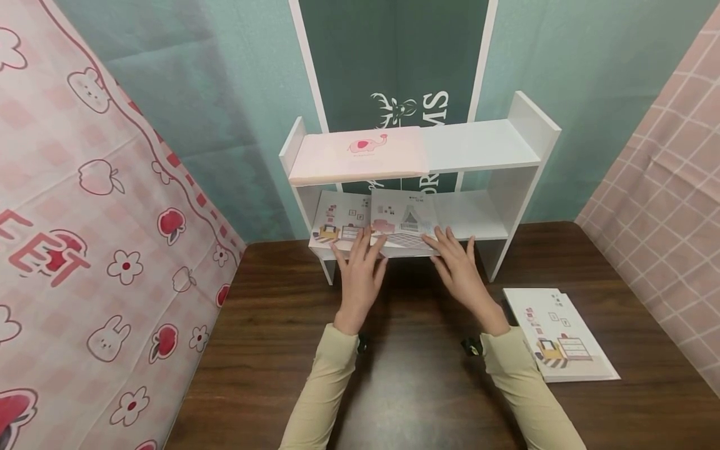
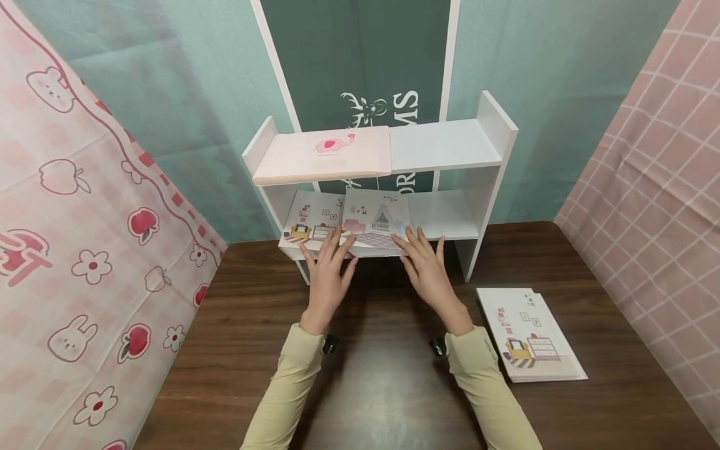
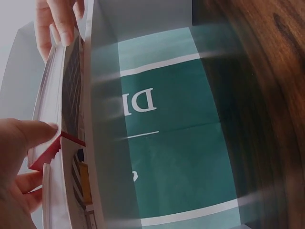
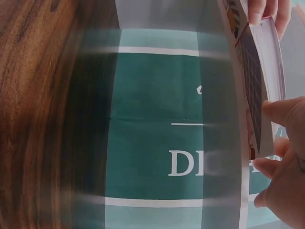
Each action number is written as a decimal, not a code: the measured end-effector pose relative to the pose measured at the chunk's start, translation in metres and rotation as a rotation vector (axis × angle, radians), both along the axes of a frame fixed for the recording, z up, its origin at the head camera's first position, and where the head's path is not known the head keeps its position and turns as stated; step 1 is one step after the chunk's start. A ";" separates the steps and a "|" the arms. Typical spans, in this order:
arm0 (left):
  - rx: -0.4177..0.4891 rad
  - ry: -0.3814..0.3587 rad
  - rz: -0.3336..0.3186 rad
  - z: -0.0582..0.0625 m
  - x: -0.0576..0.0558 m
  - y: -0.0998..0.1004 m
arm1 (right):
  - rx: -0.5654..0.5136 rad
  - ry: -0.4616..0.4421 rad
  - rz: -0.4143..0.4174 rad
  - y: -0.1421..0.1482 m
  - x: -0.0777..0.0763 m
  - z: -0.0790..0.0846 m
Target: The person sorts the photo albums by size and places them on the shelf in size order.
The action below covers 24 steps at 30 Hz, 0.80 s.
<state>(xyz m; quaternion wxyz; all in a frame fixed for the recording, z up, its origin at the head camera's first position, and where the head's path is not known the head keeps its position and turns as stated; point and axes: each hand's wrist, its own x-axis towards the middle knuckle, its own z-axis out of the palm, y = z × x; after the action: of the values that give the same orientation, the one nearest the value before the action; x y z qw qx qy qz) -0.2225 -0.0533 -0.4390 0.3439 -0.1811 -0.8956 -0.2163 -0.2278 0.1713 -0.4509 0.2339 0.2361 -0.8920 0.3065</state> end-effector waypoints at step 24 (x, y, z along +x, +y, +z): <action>0.003 -0.004 -0.065 -0.007 0.022 0.017 | -0.097 0.009 -0.060 0.007 0.019 -0.008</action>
<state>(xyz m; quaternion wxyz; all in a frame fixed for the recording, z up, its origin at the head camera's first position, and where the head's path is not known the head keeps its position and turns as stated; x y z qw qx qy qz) -0.2003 -0.0367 -0.4461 0.3351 -0.2092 -0.8896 -0.2291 -0.2086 0.1788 -0.4588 0.2584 0.1989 -0.8816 0.3412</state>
